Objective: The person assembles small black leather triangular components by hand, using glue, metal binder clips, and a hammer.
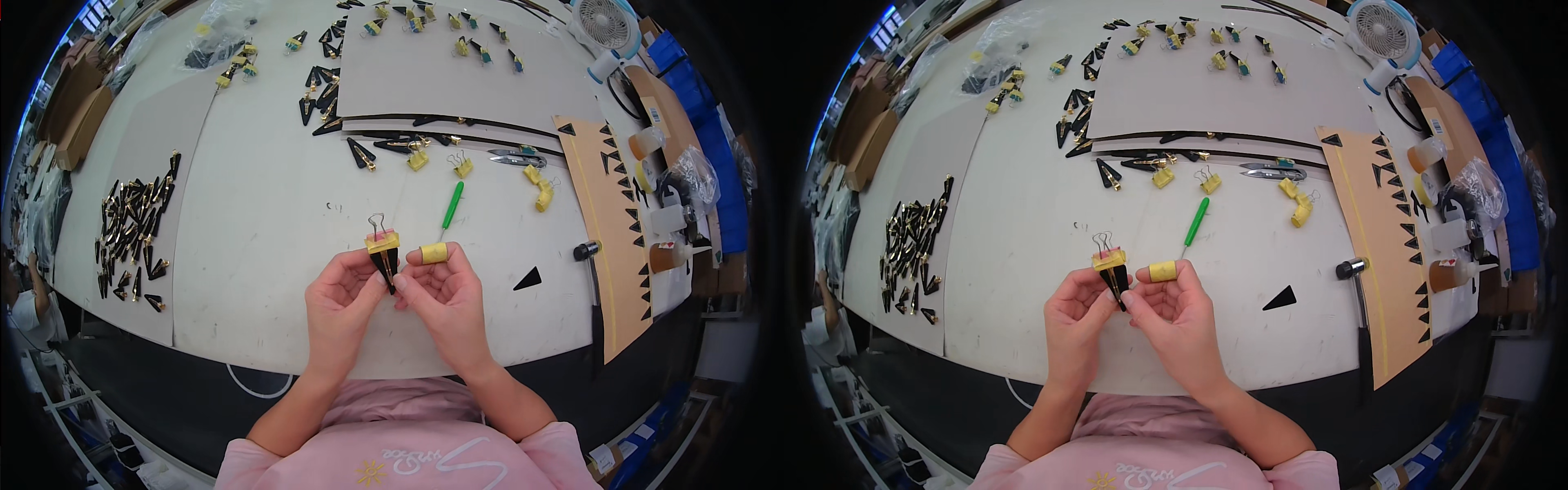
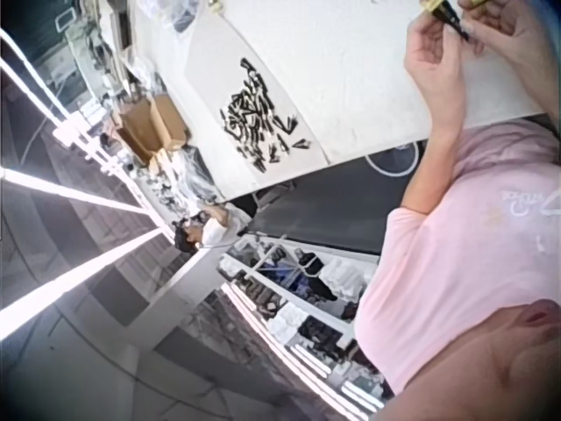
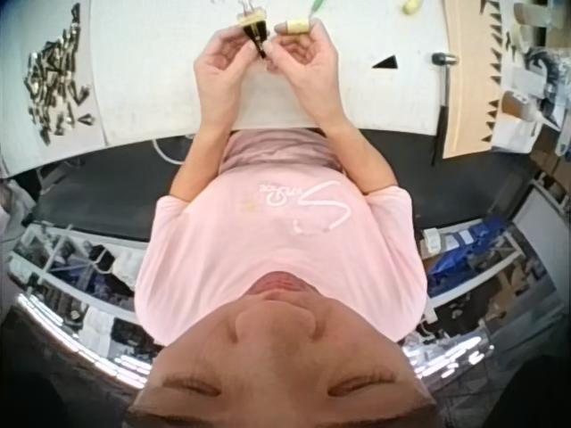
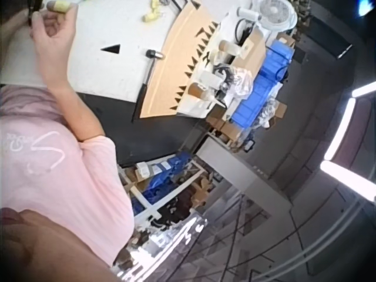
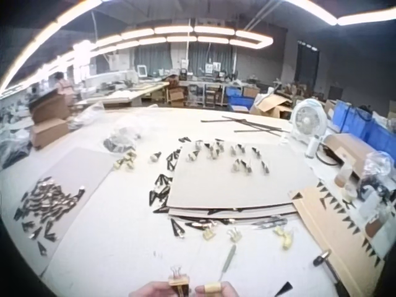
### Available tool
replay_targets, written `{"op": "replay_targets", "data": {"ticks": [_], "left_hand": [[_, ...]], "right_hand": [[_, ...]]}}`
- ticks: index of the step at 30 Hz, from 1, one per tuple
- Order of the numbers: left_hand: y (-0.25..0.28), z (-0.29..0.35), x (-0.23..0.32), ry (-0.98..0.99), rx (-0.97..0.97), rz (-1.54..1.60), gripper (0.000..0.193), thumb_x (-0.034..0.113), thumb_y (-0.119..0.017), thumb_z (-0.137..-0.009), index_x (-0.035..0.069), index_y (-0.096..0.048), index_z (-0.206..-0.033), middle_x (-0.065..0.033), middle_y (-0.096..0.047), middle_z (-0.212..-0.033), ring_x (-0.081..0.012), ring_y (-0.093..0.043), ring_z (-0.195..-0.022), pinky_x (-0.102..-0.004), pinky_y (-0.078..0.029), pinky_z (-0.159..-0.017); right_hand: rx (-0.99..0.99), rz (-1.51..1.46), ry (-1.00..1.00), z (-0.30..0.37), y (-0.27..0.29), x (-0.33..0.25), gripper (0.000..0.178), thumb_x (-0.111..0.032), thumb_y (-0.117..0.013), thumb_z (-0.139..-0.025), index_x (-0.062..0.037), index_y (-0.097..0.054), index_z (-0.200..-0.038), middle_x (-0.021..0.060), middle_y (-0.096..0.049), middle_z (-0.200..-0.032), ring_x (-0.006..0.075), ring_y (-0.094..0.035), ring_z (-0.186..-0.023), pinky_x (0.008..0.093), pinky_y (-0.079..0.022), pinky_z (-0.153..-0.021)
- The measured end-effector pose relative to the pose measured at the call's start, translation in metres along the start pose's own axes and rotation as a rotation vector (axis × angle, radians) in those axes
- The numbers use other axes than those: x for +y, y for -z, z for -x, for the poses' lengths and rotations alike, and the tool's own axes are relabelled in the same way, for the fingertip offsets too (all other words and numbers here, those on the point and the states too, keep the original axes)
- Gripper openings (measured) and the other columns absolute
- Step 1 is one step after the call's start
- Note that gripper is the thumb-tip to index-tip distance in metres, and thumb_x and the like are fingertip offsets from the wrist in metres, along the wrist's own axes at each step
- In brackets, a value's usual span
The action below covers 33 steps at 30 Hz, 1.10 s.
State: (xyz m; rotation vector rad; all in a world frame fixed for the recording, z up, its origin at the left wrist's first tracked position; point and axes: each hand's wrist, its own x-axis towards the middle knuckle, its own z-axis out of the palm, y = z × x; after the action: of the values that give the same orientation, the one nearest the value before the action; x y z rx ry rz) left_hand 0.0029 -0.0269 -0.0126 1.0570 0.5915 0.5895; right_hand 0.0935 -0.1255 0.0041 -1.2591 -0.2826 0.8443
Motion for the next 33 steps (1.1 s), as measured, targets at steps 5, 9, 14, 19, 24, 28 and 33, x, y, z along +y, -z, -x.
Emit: {"op": "replay_targets", "data": {"ticks": [5,9,14,19,24,28,33], "left_hand": [[0.001,0.000,0.000,0.005,0.009,-0.018,0.021,-0.001,-0.062,-0.089,-0.003,-0.059,-0.109,-0.0097,-0.065,-0.101,-0.0137,-0.063,-0.092,-0.0284,-0.052,-0.081],[0.001,-0.001,0.000,0.015,0.021,-0.038,0.021,0.000,-0.062,-0.088,-0.003,-0.059,-0.109,-0.0097,-0.065,-0.102,-0.0134,-0.063,-0.092,-0.0286,-0.052,-0.081],[0.002,-0.002,0.000,0.006,0.017,-0.052,0.022,0.000,-0.062,-0.088,-0.003,-0.059,-0.109,-0.0098,-0.065,-0.102,-0.0135,-0.063,-0.092,-0.0290,-0.052,-0.081],[0.003,-0.002,-0.001,0.008,0.017,-0.055,0.022,0.000,-0.062,-0.089,-0.004,-0.059,-0.110,-0.0104,-0.065,-0.104,-0.0138,-0.063,-0.093,-0.0293,-0.052,-0.082],[0.001,0.000,0.000,0.000,0.015,-0.050,0.025,0.000,-0.061,-0.089,-0.006,-0.059,-0.114,-0.0115,-0.066,-0.104,-0.0145,-0.063,-0.093,-0.0298,-0.053,-0.081],[0.003,0.000,-0.002,-0.003,0.014,-0.080,0.026,-0.001,-0.061,-0.089,-0.006,-0.059,-0.115,-0.0121,-0.066,-0.104,-0.0150,-0.064,-0.094,-0.0303,-0.054,-0.081],[0.003,0.000,-0.001,0.006,-0.002,-0.061,0.026,-0.001,-0.062,-0.089,-0.006,-0.059,-0.114,-0.0132,-0.067,-0.103,-0.0158,-0.065,-0.094,-0.0306,-0.055,-0.081]], "right_hand": [[0.016,0.002,0.002,-0.004,-0.002,0.001,0.024,-0.001,-0.064,-0.088,0.0017,-0.049,-0.107,0.0056,-0.059,-0.090,0.0077,-0.058,-0.080,0.0224,-0.053,-0.071],[0.020,0.047,0.025,-0.005,-0.001,0.001,0.024,0.000,-0.064,-0.086,0.0023,-0.049,-0.106,0.0053,-0.059,-0.088,0.0075,-0.057,-0.079,0.0214,-0.050,-0.069],[0.016,0.058,0.005,-0.006,-0.001,0.001,0.025,0.001,-0.065,-0.086,0.0024,-0.050,-0.106,0.0047,-0.058,-0.086,0.0071,-0.057,-0.077,0.0204,-0.049,-0.068],[-0.002,0.064,0.022,-0.007,-0.002,0.001,0.026,0.000,-0.065,-0.086,0.0022,-0.050,-0.107,0.0043,-0.058,-0.085,0.0061,-0.057,-0.074,0.0195,-0.049,-0.066],[-0.018,0.038,-0.010,-0.009,0.001,-0.002,0.027,0.000,-0.064,-0.086,0.0027,-0.050,-0.109,0.0045,-0.058,-0.084,0.0057,-0.058,-0.073,0.0203,-0.051,-0.066],[-0.007,0.021,-0.041,-0.010,0.000,-0.004,0.028,-0.002,-0.064,-0.087,0.0031,-0.050,-0.110,0.0046,-0.059,-0.084,0.0061,-0.060,-0.074,0.0214,-0.054,-0.067],[-0.019,0.027,-0.023,-0.012,0.002,0.000,0.028,-0.004,-0.065,-0.088,0.0030,-0.049,-0.111,0.0043,-0.060,-0.084,0.0062,-0.060,-0.075,0.0213,-0.054,-0.067]]}}
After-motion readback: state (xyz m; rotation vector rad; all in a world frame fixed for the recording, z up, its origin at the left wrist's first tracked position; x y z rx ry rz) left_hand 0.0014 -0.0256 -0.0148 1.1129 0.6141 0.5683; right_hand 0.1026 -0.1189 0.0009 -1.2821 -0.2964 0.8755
